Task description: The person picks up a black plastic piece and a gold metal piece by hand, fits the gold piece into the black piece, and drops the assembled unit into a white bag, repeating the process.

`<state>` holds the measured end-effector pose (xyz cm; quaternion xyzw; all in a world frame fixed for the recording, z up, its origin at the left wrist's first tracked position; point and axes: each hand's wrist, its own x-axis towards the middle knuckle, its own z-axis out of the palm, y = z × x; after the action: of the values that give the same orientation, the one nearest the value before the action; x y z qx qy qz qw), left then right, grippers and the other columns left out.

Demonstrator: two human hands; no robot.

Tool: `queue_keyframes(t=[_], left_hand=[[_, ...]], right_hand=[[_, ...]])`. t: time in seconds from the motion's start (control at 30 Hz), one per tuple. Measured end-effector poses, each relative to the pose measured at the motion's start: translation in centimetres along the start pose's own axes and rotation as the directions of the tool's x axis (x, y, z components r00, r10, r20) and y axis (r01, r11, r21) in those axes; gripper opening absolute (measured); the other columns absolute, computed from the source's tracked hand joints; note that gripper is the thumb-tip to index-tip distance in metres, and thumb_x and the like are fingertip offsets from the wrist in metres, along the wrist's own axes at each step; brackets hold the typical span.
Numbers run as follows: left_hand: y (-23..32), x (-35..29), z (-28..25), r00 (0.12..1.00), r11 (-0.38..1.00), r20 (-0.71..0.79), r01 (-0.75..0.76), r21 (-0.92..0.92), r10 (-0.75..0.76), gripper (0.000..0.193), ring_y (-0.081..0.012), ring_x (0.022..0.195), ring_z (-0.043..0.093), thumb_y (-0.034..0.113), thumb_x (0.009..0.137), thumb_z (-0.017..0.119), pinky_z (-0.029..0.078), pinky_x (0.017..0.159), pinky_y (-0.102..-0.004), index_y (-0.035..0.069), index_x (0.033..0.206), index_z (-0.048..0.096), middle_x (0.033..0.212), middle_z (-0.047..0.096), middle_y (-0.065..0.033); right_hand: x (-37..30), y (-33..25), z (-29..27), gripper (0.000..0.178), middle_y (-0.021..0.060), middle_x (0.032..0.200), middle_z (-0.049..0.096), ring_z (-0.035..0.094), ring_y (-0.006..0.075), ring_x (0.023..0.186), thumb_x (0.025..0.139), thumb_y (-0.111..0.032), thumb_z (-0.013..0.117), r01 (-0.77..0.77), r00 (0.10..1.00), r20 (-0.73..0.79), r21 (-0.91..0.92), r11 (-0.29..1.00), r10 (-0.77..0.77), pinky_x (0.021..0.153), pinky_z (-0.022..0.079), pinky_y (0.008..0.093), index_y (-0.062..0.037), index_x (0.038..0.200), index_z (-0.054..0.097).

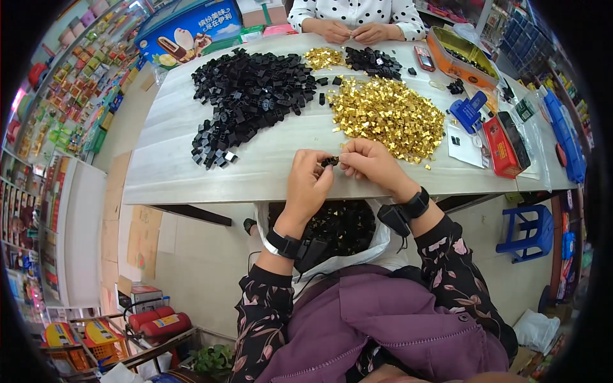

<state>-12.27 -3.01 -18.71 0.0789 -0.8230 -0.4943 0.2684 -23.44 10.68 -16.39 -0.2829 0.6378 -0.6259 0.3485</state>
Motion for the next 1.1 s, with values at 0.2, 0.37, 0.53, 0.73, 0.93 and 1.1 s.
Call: queue_keyframes(t=[0.2,0.37,0.53,0.73,0.93,1.1], left_hand=[[-1.0,-0.4,0.0,0.985,0.936,0.101,0.163,-0.311,-0.138,0.018,-0.0139,0.064,0.059,0.007,0.084,0.056,0.045,0.056,-0.0276,0.004,0.101,0.057,0.084,0.061,-0.0096],[-0.5,-0.5,-0.1,0.988,0.947,0.103,0.137,-0.291,-0.111,0.018,-0.0146,0.067,0.06,0.008,0.085,0.055,0.046,0.058,-0.0285,0.004,0.103,0.057,0.079,0.063,-0.0094],[-0.1,-0.6,-0.5,0.994,0.998,0.091,-0.069,0.013,0.067,0.018,-0.0152,0.069,0.06,0.006,0.086,0.052,0.047,0.06,-0.0288,0.003,0.104,0.057,0.083,0.063,-0.0101],[0.0,-1.1,-0.6,0.997,0.963,0.029,-0.065,-0.262,0.075,0.018,-0.0138,0.07,0.06,0.002,0.088,0.049,0.048,0.062,-0.0267,0.002,0.104,0.058,0.089,0.063,-0.0098],[-0.8,-0.4,-0.6,0.985,0.798,-0.034,0.114,-0.592,-0.167,0.016,-0.0066,0.063,0.054,0.004,0.089,0.053,0.046,0.058,-0.0214,0.001,0.104,0.057,0.083,0.058,-0.0034],[-1.0,0.0,-0.9,0.989,0.837,0.003,0.129,-0.532,-0.151,0.018,-0.0045,0.06,0.049,0.007,0.086,0.061,0.043,0.055,-0.0203,0.001,0.101,0.055,0.078,0.054,0.0002]], right_hand=[[0.0,-0.4,0.2,0.013,-0.0019,0.075,0.061,0.055,0.0024,0.063,0.087,-0.019,0.061,-0.047,0.999,0.025,-0.008,0.999,0.047,0.052,0.041,0.0154,-0.0072,0.085,0.059],[-0.3,-1.2,0.5,0.014,-0.0028,0.074,0.06,0.054,0.0022,0.062,0.086,-0.021,0.062,-0.108,0.993,0.042,-0.102,0.989,0.113,0.052,0.04,0.015,-0.0076,0.085,0.059],[-0.3,-0.7,0.2,0.016,-0.0041,0.072,0.059,0.053,0.0018,0.061,0.086,-0.023,0.063,-0.101,0.991,0.071,-0.151,0.983,0.113,0.051,0.04,0.0151,-0.008,0.084,0.059],[0.1,-1.3,0.4,0.016,-0.005,0.071,0.058,0.053,0.0017,0.06,0.086,-0.024,0.063,-0.169,0.976,0.124,-0.08,0.982,0.178,0.051,0.04,0.016,-0.0077,0.086,0.06],[1.5,-0.1,-0.2,0.02,-0.001,0.069,0.059,0.054,0.0072,0.059,0.085,-0.022,0.064,0.007,0.994,-0.105,-0.309,0.951,-0.041,0.051,0.042,0.0206,-0.004,0.093,0.062],[1.6,-0.7,0.2,0.023,0.0083,0.07,0.061,0.06,0.0207,0.062,0.081,-0.023,0.064,0.093,0.937,-0.101,-0.85,0.518,-0.333,0.055,0.046,0.0303,-0.0036,0.093,0.063]])
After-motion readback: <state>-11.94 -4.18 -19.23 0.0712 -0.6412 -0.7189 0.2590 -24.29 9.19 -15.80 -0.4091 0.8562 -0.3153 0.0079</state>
